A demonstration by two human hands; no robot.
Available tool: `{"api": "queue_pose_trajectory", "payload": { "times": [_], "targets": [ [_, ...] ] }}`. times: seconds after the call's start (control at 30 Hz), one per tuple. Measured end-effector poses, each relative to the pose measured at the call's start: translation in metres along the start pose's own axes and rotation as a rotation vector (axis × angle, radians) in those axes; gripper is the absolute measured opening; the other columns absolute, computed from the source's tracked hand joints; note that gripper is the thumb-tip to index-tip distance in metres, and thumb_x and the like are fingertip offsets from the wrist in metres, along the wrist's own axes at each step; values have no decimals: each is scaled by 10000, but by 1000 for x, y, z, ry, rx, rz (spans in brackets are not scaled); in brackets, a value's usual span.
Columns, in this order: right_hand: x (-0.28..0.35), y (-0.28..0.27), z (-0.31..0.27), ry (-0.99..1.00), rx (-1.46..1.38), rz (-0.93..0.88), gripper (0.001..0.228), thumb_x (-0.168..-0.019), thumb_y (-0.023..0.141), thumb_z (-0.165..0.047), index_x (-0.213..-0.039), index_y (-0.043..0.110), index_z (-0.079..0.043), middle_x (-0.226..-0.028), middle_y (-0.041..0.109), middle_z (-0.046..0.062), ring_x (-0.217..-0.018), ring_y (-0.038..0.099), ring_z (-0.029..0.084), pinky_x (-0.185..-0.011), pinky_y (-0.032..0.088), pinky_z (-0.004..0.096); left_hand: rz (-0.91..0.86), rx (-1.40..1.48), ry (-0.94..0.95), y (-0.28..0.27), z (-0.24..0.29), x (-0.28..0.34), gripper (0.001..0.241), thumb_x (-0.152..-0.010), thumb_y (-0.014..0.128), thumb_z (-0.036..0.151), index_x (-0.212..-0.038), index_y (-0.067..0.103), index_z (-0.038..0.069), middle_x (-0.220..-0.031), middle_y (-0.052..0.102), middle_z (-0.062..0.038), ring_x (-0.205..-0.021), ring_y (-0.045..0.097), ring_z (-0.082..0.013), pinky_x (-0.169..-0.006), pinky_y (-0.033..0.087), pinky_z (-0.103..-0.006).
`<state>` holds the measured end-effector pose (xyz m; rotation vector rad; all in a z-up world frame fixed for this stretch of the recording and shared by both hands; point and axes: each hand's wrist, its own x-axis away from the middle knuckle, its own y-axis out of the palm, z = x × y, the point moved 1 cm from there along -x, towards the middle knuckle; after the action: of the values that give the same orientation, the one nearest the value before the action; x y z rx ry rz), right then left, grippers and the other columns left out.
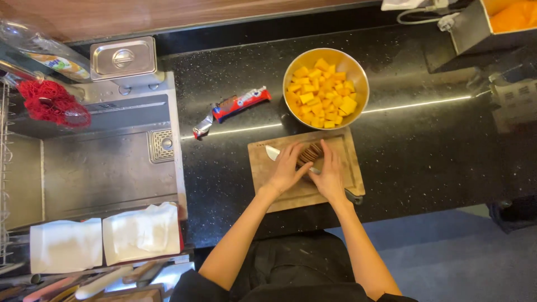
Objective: Decorate small cupcakes by adding cookie pieces and painting them with a clear glaze.
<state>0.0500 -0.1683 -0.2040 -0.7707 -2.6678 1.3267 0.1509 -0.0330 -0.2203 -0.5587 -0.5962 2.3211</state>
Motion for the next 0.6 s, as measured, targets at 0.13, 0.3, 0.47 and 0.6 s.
{"api": "queue_pose_trajectory", "payload": {
  "times": [0.13, 0.3, 0.47, 0.6],
  "targets": [
    [13, -11, 29, -54, -165, -40, 776, -775, 805, -81, -1473, 467, -49, -1451, 512, 213, -1357, 474, 394, -1127, 385, 461, -35, 13, -99, 35, -4, -6, 704, -807, 829, 317, -1367, 512, 31, -1335, 543, -189, -1255, 521, -410, -1047, 458, -470],
    [25, -26, 50, 36, -197, -56, 564, -877, 731, -112, -1407, 551, -43, -1388, 569, 193, -1322, 525, 373, -1115, 419, 430, 62, -72, -66, 37, 5, 5, 703, -792, 844, 278, -1374, 532, 38, -1323, 580, -174, -1234, 546, -399, -1037, 468, -463],
    [38, -28, 72, 34, -92, 7, 406, -941, 689, -166, -1318, 621, -33, -1356, 608, 193, -1284, 540, 403, -1087, 433, 451, 164, -92, -32, 33, 9, 16, 712, -765, 866, 274, -1350, 539, 36, -1295, 593, -172, -1215, 553, -401, -1035, 469, -458],
    [60, -44, 50, 64, 152, -75, 395, -960, 719, -291, -1228, 609, -23, -1234, 602, 179, -1166, 565, 399, -994, 476, 475, 162, -199, -144, 36, 8, 25, 652, -777, 864, 303, -1287, 562, 33, -1229, 613, -155, -1128, 571, -381, -970, 494, -460]
  ]
}}
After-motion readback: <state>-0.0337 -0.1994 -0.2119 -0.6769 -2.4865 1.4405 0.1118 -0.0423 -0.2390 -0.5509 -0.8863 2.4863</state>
